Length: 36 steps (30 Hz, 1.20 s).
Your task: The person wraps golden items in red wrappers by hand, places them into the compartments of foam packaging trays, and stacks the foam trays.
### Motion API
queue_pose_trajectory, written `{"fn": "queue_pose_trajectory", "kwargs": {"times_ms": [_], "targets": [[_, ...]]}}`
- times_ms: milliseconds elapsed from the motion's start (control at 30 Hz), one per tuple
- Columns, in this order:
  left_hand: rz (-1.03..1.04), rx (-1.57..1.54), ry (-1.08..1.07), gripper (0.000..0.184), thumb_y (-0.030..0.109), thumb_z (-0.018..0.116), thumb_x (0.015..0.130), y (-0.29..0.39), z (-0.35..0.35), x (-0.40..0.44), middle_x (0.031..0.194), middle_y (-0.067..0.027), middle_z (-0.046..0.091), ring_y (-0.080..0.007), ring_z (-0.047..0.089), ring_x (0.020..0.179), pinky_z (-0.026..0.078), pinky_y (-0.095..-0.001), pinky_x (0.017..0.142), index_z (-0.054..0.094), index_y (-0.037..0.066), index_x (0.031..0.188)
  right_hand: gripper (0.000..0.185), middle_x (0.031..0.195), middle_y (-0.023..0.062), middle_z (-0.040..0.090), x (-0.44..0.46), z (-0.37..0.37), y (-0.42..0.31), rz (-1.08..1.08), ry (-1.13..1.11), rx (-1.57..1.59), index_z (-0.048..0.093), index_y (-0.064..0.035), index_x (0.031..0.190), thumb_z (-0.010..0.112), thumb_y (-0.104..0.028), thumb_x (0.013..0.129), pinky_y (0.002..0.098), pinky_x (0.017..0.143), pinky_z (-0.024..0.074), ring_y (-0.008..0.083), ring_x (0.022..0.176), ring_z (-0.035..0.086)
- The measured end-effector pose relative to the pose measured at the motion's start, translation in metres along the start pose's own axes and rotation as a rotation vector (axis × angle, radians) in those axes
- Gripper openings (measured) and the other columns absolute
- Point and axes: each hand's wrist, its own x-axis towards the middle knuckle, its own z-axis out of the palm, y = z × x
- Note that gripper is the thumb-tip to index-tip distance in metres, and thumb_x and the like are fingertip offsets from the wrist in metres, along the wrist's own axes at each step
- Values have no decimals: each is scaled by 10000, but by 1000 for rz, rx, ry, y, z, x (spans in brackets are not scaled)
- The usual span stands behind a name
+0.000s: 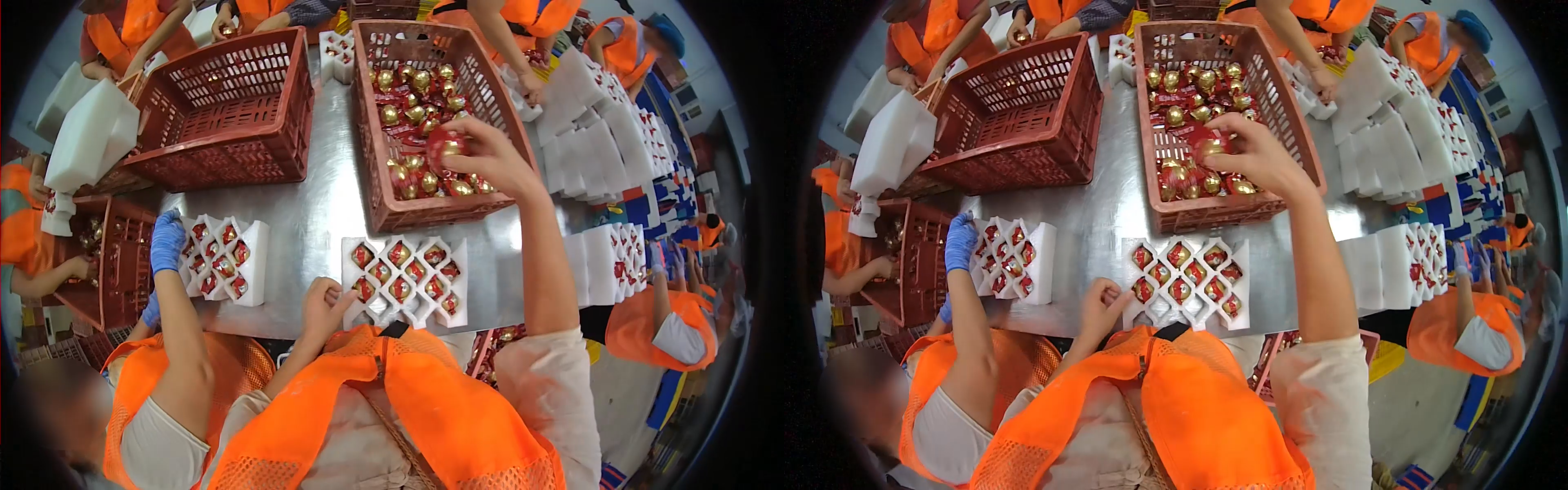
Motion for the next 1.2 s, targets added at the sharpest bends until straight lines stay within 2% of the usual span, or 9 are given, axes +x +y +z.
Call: {"fn": "queue_pose_trajectory", "kwargs": {"times_ms": [133,267,367,467,533,633,800,900,1200], "targets": [[18,-348,-140,269,143,744,755,41,-8,7,860,-47,580,-132,553,736,448,-251,671,583,5,921,470,997,57,594,-82,14,-9,-46,106,356,499,-28,1073,772,-5,691,261,766,515,125,883,595],[133,-864,-483,550,109,708,794,107,5,12,1245,-89,434,-157,475,1131,409,-274,917,445,14,1267,568,975,50,586,-130,91,38,-75,263,595,493,-36,1023,859,-63,590,279,780,523,145,887,608],[100,-783,-492,616,3,710,753,117,19,4,1189,-77,423,-175,457,1163,420,-290,948,423,1,1298,675,1057,71,546,-149,141,75,68,325,760,448,-45,1094,876,-113,577,274,784,521,166,981,571],[41,-743,-636,618,-22,708,745,93,13,-3,1146,-63,430,-176,462,1162,419,-281,966,430,-1,1297,948,1094,62,510,-164,147,76,-33,156,659,300,-115,1349,872,-188,596,255,791,488,144,989,523],[-68,-872,-667,546,-22,692,763,75,11,-11,1160,-57,425,-175,515,1100,458,-301,939,463,-8,1259,829,1026,44,530,-167,146,88,-19,151,489,405,-116,1337,841,-166,634,251,771,452,139,958,518],[-307,-910,-508,528,0,677,790,48,10,-16,1098,-69,552,-175,599,931,532,-326,801,416,25,1248,320,923,51,554,-162,155,97,-72,65,140,674,-41,1003,768,-86,701,259,768,423,160,921,529],[-194,-725,-182,425,142,649,856,2,-4,-3,1011,-53,589,-117,598,827,500,-245,716,449,30,1213,287,895,84,566,-147,166,118,247,279,374,652,-42,1039,704,-139,774,334,766,464,228,903,577],[-235,-470,-146,251,75,634,836,-17,-11,-1,877,-19,590,-59,539,714,449,-199,659,560,21,1070,226,915,144,559,-152,177,117,-210,-96,-571,658,-25,965,649,-172,794,346,811,458,289,896,540],[-173,-390,-176,199,86,619,836,-11,-6,-8,868,-16,590,-54,523,693,439,-199,620,590,8,1016,285,967,120,481,-135,186,108,-368,-204,-911,586,-32,977,663,-142,726,354,768,438,286,922,494]]}}
